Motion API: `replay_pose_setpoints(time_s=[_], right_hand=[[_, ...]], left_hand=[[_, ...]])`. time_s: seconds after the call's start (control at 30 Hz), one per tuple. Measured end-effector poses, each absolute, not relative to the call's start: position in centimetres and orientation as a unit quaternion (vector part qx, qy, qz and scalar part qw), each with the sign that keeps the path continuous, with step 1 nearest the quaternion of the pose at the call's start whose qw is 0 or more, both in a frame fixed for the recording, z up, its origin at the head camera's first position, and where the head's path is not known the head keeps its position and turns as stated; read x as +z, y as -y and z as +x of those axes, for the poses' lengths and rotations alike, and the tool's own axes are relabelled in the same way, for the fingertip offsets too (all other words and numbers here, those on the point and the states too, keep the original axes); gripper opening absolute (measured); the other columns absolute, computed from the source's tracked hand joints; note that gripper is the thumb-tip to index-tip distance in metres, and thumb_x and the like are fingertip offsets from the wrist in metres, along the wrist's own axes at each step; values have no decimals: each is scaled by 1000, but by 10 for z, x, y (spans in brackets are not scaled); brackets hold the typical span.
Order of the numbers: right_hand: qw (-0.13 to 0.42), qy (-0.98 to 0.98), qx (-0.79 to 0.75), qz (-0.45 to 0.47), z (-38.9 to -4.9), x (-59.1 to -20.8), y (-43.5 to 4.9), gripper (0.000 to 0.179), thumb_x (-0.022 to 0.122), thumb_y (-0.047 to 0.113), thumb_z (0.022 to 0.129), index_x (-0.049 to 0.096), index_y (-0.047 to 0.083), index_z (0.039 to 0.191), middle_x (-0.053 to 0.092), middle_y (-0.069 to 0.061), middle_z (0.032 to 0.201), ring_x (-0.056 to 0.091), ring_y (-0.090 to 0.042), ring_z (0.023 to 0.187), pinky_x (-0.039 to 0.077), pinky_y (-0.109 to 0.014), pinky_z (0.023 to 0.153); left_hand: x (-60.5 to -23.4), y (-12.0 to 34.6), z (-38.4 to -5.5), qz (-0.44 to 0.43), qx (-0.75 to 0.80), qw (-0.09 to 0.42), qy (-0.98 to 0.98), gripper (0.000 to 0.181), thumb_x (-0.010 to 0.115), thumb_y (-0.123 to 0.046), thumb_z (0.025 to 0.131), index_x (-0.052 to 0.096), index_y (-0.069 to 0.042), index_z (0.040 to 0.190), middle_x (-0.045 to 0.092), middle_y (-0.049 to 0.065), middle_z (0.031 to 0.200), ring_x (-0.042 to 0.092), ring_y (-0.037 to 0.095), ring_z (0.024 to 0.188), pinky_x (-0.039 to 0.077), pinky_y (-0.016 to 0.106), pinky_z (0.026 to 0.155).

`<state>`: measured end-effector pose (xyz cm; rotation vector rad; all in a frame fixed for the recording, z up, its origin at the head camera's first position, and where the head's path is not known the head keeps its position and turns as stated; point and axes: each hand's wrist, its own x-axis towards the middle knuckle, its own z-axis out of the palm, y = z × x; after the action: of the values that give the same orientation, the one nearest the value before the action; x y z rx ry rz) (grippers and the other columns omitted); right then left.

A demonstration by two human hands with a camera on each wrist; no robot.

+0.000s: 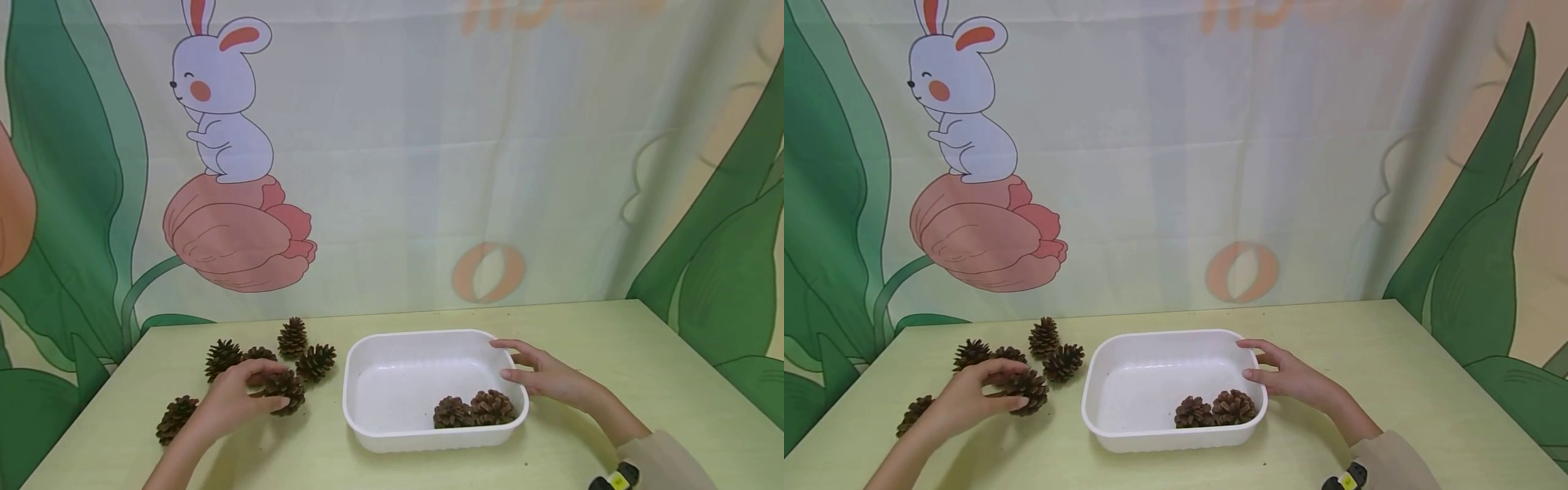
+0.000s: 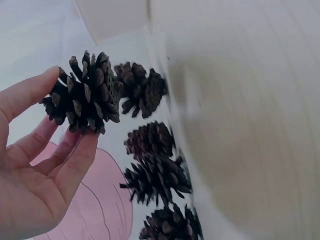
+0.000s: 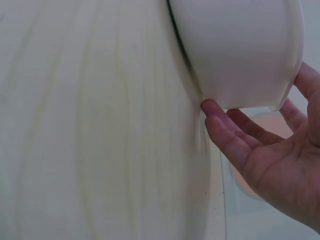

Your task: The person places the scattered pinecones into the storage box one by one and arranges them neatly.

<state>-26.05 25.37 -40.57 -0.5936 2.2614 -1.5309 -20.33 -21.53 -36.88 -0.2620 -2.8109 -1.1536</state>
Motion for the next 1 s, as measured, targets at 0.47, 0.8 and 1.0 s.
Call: replay_pose_setpoints(time_s=[0.47, 0.8, 1.0], right_hand=[[172, -802, -535, -202, -260, -406, -254, 58, 53, 22, 93, 26, 9, 142, 29, -34, 135, 52, -32, 108, 52, -41, 80], [172, -800, -538, -203, -259, -405, -253, 59, 53, 22, 93, 25, 8, 142, 30, -34, 134, 53, -31, 107, 52, -41, 81], [171, -801, -537, -203, -260, -406, -253, 58, 53, 23, 93, 25, 9, 142, 30, -34, 134, 53, -31, 107, 52, -41, 81]], left_hand=[[-357, 184, -189, -95, -447, 68, 887, 46, 79, -16, 69, 62, -12, 112, 59, 7, 112, 56, 30, 105, 49, 39, 88], [-354, 158, -187, -121, -492, 67, 860, 42, 79, -8, 68, 64, -12, 107, 60, 3, 107, 58, 21, 98, 51, 28, 83], [-355, 143, -189, -155, -499, 77, 849, 42, 79, -7, 68, 65, -11, 107, 60, 4, 106, 60, 22, 97, 51, 27, 83]])
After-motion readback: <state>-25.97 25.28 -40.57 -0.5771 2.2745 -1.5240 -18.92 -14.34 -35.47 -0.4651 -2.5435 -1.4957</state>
